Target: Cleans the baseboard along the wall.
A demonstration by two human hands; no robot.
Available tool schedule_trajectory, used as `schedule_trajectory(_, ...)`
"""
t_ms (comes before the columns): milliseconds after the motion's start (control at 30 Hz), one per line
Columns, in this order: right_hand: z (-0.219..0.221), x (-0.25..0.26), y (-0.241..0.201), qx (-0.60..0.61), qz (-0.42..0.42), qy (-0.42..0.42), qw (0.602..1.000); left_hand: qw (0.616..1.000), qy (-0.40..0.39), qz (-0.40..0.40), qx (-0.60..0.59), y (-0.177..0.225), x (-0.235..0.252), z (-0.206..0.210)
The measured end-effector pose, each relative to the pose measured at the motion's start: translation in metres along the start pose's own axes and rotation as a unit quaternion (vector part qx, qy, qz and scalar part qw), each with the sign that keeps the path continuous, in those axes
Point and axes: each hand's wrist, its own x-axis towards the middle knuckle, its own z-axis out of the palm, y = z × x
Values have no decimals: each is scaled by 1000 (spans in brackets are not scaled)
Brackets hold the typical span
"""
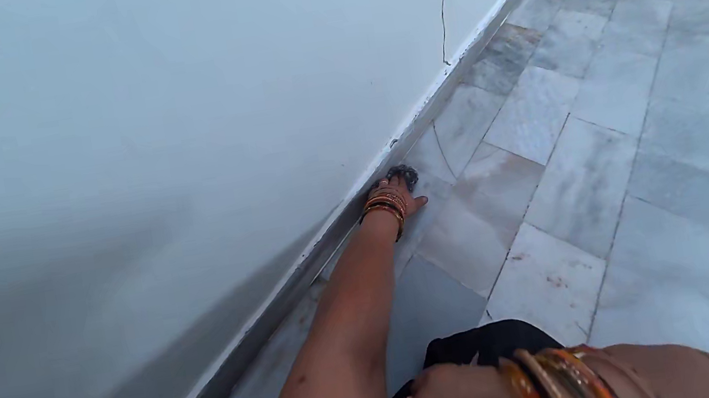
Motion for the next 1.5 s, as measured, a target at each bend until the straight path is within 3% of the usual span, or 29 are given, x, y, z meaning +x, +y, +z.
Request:
schedule_trajectory(67,-34,8,7,28,44,-154,987,1000,20,5,-18,-2,0,4)
schedule_trajectory(167,-40,22,12,46,113,-252,960,998,49,-4,-29,-8,-18,14)
schedule_trajectory(367,-35,35,37,87,209,-231,946,997,38,-58,-28,-46,-86,57)
schedule_trajectory(467,-23,52,49,96,257,-215,937,996,39,-32,-67,-65,-114,77)
schedule_trajectory(600,-11,64,60,94,306,-172,932,965,164,41,-202,-78,-154,94)
schedule_trajectory(700,3,71,61,55,354,-179,917,928,238,13,-285,-94,-214,123)
schedule_trajectory(800,3,83,50,11,394,-183,901,940,146,-143,-272,-127,-291,169)
schedule_trajectory(900,26,102,62,33,426,-104,898,921,-32,-310,-233,-153,-357,226)
schedule_trajectory(967,43,121,76,66,459,-52,884,905,-94,-359,-210,-153,-391,246)
schedule_trajectory(1033,59,137,92,69,471,-32,879,899,-136,-374,-184,-148,-406,254)
schedule_trajectory(1233,74,141,127,-17,453,-81,888,881,-172,-417,-145,-144,-379,250)
schedule_trajectory(1367,54,136,134,-12,462,-97,881,883,-162,-413,-155,-145,-384,250)
schedule_trajectory(1500,27,122,164,-1,497,-60,866,886,-164,-406,-152,-150,-386,248)
